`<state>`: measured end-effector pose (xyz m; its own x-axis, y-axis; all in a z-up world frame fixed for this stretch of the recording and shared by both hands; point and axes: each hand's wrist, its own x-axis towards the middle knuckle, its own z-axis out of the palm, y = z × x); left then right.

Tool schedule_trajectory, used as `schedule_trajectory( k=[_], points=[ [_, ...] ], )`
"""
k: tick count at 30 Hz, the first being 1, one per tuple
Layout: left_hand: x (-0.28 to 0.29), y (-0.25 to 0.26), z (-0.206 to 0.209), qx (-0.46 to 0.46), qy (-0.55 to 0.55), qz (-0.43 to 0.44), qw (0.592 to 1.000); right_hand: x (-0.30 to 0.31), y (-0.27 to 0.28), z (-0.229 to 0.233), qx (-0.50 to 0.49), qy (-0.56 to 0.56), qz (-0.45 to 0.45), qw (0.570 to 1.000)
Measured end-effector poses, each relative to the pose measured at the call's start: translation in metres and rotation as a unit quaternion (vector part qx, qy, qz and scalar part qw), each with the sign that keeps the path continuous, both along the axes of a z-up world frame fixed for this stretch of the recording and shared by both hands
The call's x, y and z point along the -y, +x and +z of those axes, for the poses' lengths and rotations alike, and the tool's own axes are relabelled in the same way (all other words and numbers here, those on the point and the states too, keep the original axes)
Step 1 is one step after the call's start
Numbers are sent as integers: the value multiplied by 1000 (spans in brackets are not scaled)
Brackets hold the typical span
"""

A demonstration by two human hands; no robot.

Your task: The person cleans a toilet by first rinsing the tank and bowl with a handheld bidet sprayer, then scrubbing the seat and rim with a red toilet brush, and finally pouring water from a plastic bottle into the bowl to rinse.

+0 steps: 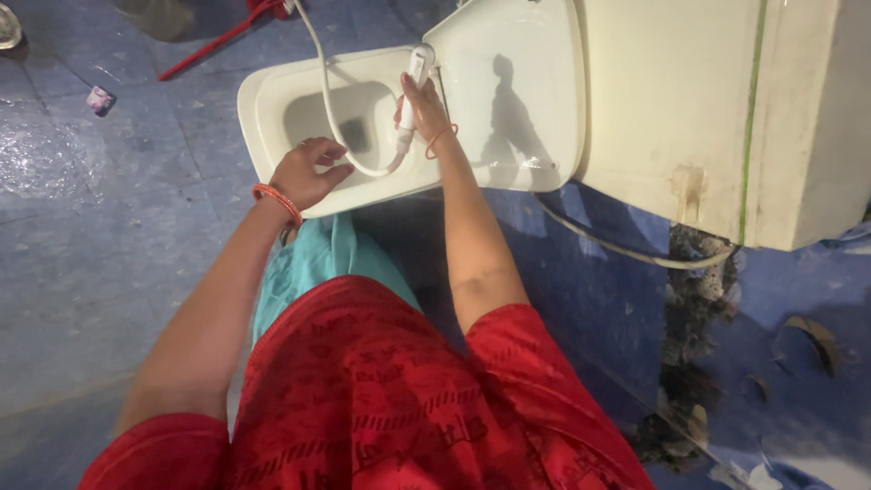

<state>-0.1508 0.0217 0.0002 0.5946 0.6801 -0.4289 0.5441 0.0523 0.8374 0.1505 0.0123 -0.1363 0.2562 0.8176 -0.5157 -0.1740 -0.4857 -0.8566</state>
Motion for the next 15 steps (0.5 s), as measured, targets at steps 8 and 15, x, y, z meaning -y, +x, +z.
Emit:
schedule_trajectory(
  k=[8,15],
  points=[
    [2,0,2,-7,-10,1,1000,-12,-13,18,-12,1,35,999],
    [7,-2,-1,-4,-11,7,1000,3,-1,-11,-45,13,-8,999]
  ],
)
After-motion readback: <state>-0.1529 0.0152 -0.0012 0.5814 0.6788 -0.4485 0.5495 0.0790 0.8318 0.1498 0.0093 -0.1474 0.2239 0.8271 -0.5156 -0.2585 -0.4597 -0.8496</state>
